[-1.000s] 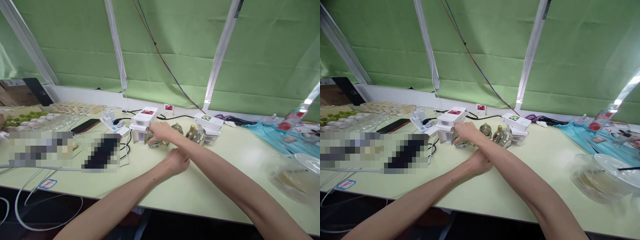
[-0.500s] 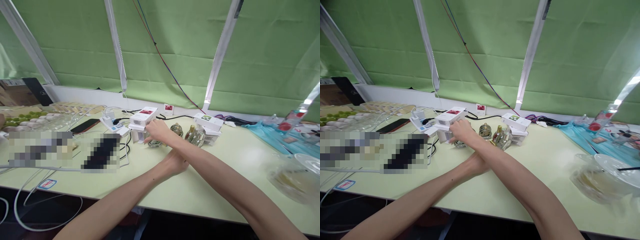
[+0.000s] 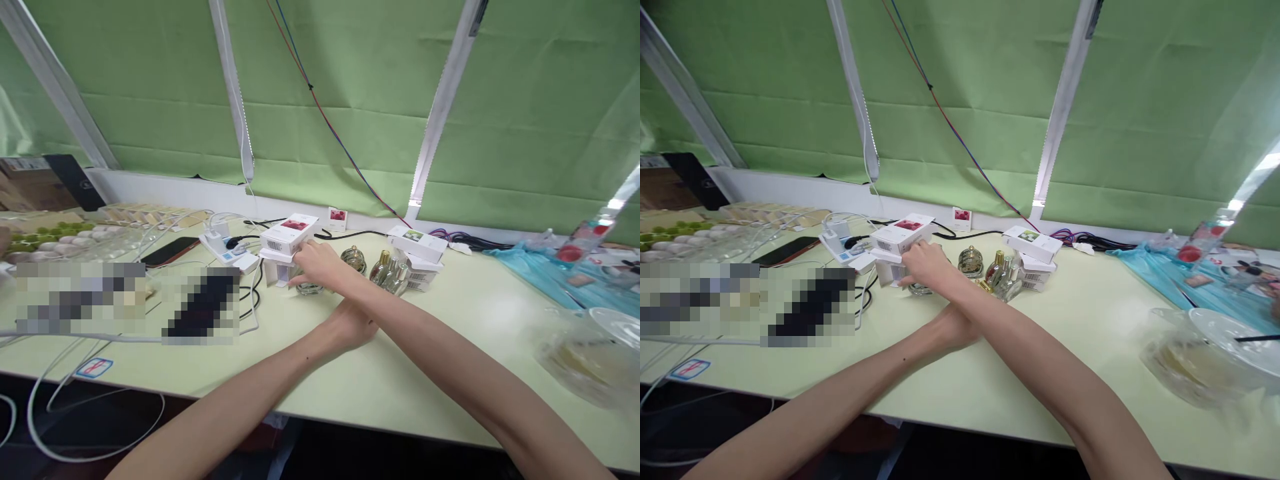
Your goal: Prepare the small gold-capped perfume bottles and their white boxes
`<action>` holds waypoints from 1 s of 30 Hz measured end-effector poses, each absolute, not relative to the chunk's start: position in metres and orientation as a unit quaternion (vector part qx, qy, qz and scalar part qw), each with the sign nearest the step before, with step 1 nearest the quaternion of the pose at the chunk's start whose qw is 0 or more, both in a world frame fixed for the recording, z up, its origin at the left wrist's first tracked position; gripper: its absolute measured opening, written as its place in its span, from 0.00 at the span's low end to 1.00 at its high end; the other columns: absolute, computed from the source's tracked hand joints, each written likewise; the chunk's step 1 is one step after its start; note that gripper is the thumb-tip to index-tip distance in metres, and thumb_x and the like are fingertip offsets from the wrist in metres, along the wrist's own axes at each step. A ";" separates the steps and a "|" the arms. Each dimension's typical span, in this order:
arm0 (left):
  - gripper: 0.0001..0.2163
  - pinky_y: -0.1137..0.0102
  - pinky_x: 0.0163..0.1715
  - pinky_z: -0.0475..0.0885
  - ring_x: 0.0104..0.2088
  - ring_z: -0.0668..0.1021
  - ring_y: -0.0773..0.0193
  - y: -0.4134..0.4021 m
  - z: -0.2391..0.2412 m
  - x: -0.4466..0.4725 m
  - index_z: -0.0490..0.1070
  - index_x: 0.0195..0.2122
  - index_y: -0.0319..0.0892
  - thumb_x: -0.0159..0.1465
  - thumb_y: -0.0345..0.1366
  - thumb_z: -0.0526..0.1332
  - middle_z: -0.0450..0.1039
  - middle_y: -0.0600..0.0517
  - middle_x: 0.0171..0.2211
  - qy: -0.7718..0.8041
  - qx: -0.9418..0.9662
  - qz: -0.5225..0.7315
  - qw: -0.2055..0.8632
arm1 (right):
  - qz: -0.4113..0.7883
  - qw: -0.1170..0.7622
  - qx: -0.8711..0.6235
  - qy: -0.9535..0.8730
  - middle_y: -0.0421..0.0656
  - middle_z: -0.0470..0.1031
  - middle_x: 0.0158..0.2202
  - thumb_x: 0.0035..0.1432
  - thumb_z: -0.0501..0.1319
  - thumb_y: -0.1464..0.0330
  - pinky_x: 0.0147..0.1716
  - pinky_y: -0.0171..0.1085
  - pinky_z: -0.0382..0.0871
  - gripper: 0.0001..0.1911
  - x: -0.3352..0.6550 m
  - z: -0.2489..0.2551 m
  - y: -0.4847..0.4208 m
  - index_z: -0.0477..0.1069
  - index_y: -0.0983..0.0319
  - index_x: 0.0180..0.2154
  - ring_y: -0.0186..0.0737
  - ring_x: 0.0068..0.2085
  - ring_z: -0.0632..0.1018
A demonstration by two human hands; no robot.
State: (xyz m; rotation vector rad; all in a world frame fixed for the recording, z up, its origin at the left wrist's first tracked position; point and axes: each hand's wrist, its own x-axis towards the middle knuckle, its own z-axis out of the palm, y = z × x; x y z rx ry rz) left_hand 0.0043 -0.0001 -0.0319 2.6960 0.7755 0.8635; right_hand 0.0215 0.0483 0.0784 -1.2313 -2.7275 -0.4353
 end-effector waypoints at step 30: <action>0.12 0.67 0.29 0.65 0.33 0.76 0.58 -0.018 -0.004 0.005 0.72 0.43 0.41 0.65 0.31 0.50 0.76 0.46 0.40 0.315 0.933 0.144 0.099 | 0.079 0.029 -0.413 -0.907 0.47 0.77 0.43 0.52 0.72 0.70 0.31 0.31 0.61 0.20 0.069 0.081 0.049 0.77 0.61 0.48 0.41 0.43 0.75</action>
